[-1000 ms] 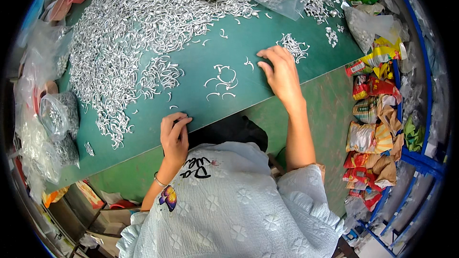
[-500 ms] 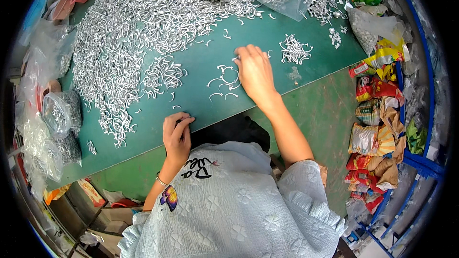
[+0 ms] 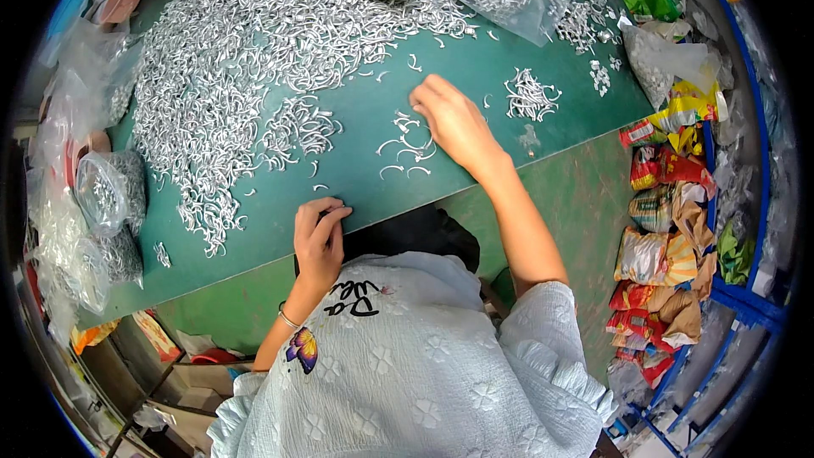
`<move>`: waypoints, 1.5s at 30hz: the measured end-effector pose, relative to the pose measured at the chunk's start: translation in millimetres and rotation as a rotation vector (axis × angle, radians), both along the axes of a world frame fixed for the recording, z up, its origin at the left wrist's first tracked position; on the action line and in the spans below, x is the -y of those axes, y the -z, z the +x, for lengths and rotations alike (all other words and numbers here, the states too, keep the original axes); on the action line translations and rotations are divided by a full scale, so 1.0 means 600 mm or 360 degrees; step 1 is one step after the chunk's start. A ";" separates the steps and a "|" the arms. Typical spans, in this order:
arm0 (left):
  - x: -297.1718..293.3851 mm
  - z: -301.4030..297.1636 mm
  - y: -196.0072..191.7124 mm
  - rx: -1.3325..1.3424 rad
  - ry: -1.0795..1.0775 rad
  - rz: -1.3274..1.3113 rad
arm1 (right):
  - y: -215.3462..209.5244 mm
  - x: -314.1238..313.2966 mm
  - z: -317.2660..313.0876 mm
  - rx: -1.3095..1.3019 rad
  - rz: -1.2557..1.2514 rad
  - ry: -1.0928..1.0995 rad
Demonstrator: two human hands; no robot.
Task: The person picks up small curved metal parts from a large pile on a green workbench by hand and collects them into their left palm.
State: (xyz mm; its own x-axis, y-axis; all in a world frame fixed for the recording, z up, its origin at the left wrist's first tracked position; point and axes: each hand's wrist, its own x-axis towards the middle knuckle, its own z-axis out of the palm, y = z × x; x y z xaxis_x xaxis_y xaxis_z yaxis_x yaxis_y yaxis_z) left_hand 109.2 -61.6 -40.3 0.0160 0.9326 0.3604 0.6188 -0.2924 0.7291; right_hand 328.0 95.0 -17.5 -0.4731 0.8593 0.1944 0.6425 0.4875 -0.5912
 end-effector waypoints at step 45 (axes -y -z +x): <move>-0.126 0.084 -0.013 -0.0184 -0.0103 -0.0042 | 0.010 0.120 -0.019 0.0007 0.0075 0.0083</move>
State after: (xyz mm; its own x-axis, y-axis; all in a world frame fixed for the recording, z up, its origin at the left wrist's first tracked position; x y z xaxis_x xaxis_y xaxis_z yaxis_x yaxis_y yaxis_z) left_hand 159.4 13.7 -32.4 -0.0045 0.9422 0.3351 0.7159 -0.2309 0.6589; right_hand 316.4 23.0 -23.6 -0.4289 0.8727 0.2333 0.6702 0.4806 -0.5655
